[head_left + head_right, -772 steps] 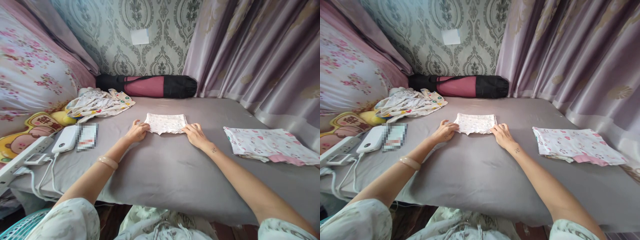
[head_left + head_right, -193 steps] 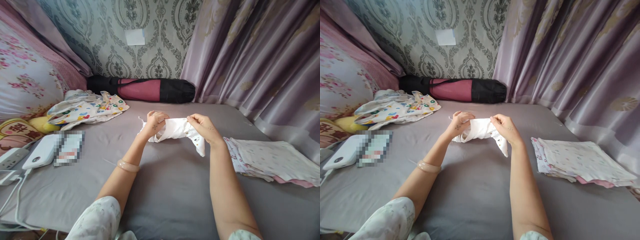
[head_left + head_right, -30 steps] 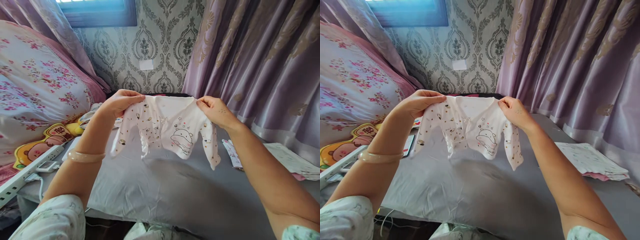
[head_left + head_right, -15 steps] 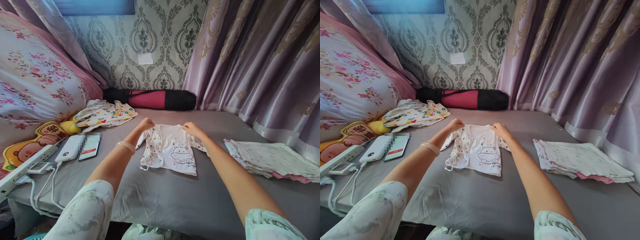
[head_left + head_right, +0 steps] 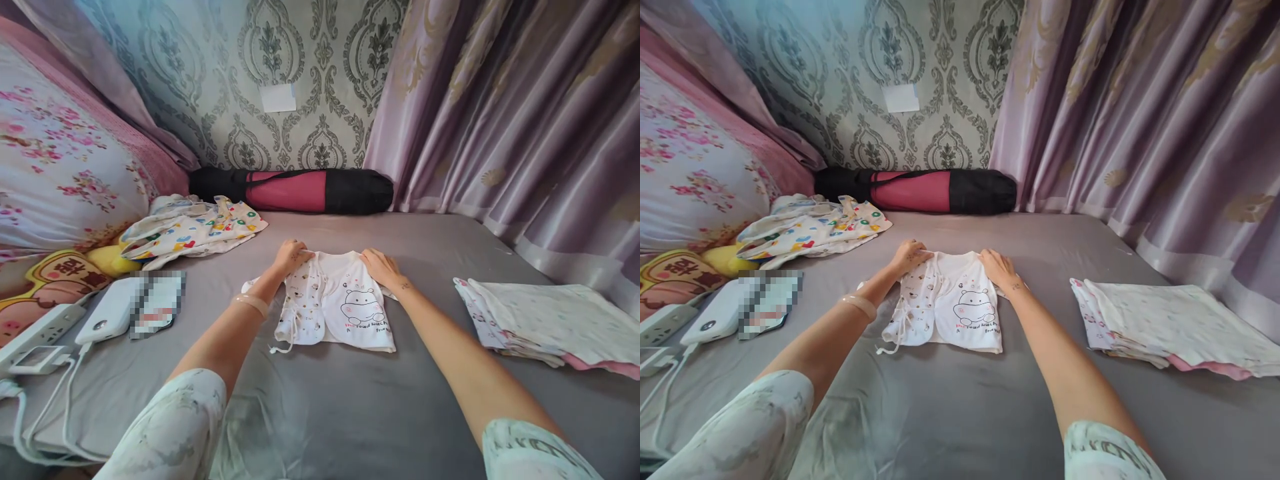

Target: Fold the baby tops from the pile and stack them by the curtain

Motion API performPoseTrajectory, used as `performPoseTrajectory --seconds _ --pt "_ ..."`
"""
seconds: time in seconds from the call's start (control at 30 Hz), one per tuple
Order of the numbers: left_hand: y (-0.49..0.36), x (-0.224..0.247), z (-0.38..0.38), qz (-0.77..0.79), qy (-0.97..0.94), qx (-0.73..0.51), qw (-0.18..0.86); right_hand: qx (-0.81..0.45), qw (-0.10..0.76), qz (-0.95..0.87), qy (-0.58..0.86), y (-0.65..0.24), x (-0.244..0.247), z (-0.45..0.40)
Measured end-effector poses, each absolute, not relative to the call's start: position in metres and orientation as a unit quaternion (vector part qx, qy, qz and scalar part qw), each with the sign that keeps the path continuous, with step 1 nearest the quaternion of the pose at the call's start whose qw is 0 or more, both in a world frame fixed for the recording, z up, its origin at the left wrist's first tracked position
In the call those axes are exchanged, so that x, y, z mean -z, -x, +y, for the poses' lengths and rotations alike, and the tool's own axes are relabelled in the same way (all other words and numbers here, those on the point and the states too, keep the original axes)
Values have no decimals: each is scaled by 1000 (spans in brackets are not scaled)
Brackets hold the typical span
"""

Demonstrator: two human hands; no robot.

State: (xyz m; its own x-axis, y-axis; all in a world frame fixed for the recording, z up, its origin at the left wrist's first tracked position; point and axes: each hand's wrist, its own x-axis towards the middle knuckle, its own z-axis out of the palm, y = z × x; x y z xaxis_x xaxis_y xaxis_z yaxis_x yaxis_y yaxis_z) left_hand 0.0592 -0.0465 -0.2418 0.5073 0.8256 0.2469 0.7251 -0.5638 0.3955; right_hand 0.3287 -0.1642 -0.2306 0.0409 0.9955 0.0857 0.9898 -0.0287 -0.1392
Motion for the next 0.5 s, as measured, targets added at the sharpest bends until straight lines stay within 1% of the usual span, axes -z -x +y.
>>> performPoseTrajectory --seconds 0.23,0.5 --pt "-67 253 -15 456 -860 -217 69 5 32 -705 708 -340 233 -133" --pt "-87 251 13 436 -880 -181 -49 29 -12 -729 684 -354 229 -97"
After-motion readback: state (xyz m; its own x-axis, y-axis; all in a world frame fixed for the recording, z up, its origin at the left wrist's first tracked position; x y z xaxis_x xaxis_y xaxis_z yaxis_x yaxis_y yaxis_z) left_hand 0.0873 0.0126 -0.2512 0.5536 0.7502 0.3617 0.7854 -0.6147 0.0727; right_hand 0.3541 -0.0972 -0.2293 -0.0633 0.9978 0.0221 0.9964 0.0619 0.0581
